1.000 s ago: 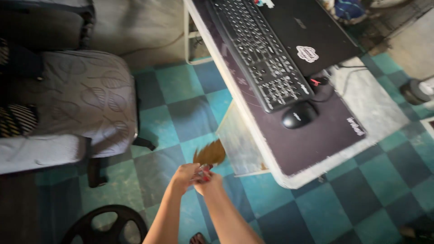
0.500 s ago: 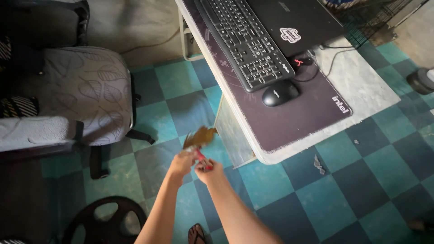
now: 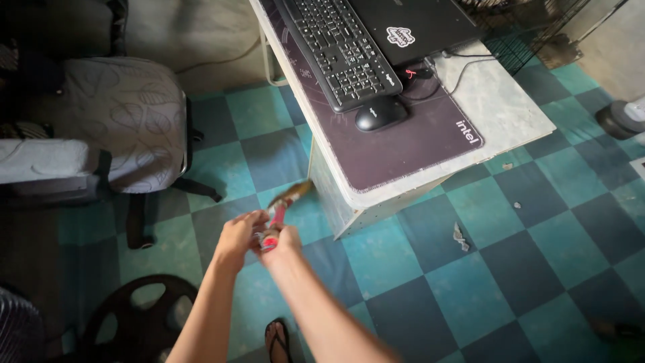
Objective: Sweeping the floor and tidying up around a desk and pet cages.
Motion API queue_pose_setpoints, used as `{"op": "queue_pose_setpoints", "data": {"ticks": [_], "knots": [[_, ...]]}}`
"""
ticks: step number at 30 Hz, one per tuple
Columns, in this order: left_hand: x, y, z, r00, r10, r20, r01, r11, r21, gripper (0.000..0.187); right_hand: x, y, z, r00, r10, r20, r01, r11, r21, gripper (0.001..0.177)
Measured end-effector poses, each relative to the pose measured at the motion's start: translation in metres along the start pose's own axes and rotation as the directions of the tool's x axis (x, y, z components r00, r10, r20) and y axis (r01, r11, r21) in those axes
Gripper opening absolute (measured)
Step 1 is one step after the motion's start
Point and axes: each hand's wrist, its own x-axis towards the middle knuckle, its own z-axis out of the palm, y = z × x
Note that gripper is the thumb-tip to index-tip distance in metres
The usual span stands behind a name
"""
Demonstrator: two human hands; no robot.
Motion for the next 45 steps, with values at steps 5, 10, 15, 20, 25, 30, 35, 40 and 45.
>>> {"op": "queue_pose_setpoints", "data": {"ticks": [5, 10, 15, 20, 25, 30, 35, 40, 45], "knots": [[-0.001, -0.072, 0.017, 0.992, 0.020, 0.128, -0.049, 0.972, 0.228, 0.034, 0.055, -0.051, -0.095, 0.993, 0.039, -0.111, -0.048, 0.996, -0.079, 0.014], [-0.040, -0.094, 0.064, 0.949, -0.207, 0.239, 0.091, 0.903, 0.421, 0.027, 0.052, -0.079, -0.205, 0.984, 0.097, -0.151, -0.104, 0.994, -0.034, 0.024], [-0.026, -0.146, 0.098, 0.859, -0.450, 0.246, 0.124, 0.648, 0.752, 0.030, -0.081, -0.074, -0.163, 0.978, 0.077, -0.192, -0.092, 0.993, -0.072, 0.029], [-0.034, -0.133, 0.107, 0.810, -0.567, 0.149, 0.108, 0.394, 0.913, 0.038, -0.105, -0.055, -0.181, 0.961, 0.051, -0.271, -0.053, 0.999, 0.000, 0.019], [-0.042, -0.182, 0.140, 0.689, -0.696, 0.202, 0.173, 0.428, 0.887, 0.038, -0.107, -0.145, -0.283, 0.922, 0.131, -0.365, -0.174, 0.981, -0.088, 0.017], [-0.006, -0.268, 0.196, 0.772, -0.581, 0.256, 0.301, 0.690, 0.658, 0.035, -0.200, -0.267, -0.329, 0.929, 0.084, -0.360, -0.222, 0.906, -0.360, 0.020], [-0.060, -0.212, 0.248, 0.797, -0.515, 0.314, 0.207, 0.722, 0.660, 0.033, -0.239, -0.323, -0.357, 0.859, -0.173, -0.482, -0.073, 0.890, -0.449, 0.017], [-0.076, -0.194, 0.275, 0.856, -0.428, 0.289, 0.153, 0.746, 0.649, 0.026, -0.279, -0.306, -0.307, 0.545, -0.544, -0.638, 0.049, 0.781, -0.623, 0.013], [-0.040, -0.253, 0.310, 0.927, -0.323, 0.190, 0.208, 0.865, 0.458, 0.025, -0.309, -0.321, -0.293, 0.742, -0.471, -0.476, 0.046, 0.745, -0.665, 0.014]]}}
